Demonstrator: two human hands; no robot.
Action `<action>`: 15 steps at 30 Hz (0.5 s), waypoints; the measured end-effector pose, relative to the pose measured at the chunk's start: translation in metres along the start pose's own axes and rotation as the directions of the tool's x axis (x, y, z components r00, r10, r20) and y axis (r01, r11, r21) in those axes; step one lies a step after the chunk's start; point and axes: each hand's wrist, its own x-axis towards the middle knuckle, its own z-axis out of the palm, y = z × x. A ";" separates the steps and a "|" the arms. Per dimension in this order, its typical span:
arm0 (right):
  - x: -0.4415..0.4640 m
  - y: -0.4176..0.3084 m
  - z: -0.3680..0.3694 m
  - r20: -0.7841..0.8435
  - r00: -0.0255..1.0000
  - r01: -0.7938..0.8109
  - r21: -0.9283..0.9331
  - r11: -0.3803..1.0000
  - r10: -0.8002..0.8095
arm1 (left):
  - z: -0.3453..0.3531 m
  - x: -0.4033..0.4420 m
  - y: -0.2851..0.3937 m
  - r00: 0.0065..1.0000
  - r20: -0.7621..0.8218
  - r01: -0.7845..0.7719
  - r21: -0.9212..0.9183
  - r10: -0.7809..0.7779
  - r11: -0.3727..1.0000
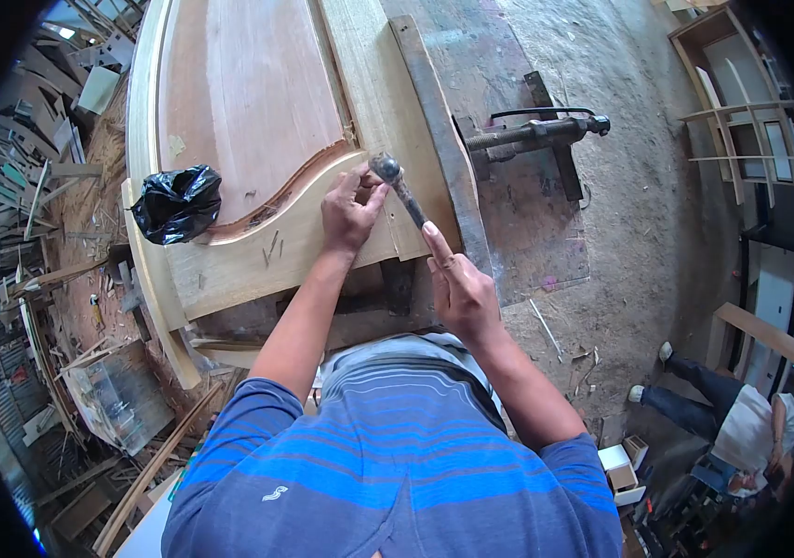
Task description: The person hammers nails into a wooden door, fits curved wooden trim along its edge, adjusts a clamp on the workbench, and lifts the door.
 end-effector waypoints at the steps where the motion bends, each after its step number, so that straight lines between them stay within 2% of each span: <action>1: -0.006 0.009 0.005 0.027 1.000 -0.012 -0.024 1.000 0.013 | -0.001 0.002 -0.001 1.000 0.001 -0.025 0.027 0.025 0.999; 4: -0.005 0.012 0.011 0.055 0.995 -0.077 -0.070 0.995 0.081 | -0.003 0.003 0.000 1.000 0.026 0.014 0.001 -0.014 1.000; 8: 0.001 -0.009 0.007 -0.085 0.996 0.042 0.029 0.999 -0.039 | -0.001 0.002 0.001 1.000 -0.028 0.004 -0.091 -0.006 0.996; 11: -0.013 0.002 0.016 -0.033 0.999 0.038 -0.024 0.999 -0.039 | -0.001 0.002 0.000 0.998 -0.052 0.017 -0.104 -0.022 0.994; 13: -0.012 0.009 0.022 0.132 0.986 -0.082 -0.118 0.990 0.097 | -0.001 0.004 -0.001 0.998 -0.064 0.021 -0.097 -0.027 0.995; 14: -0.011 0.012 0.022 0.138 0.987 -0.060 -0.122 0.991 0.077 | -0.001 0.005 -0.002 0.998 -0.065 0.008 -0.116 -0.015 0.993; 15: -0.007 0.006 0.021 0.069 0.997 -0.014 -0.072 0.997 0.019 | -0.001 0.006 -0.002 0.997 -0.082 0.000 -0.127 -0.010 0.992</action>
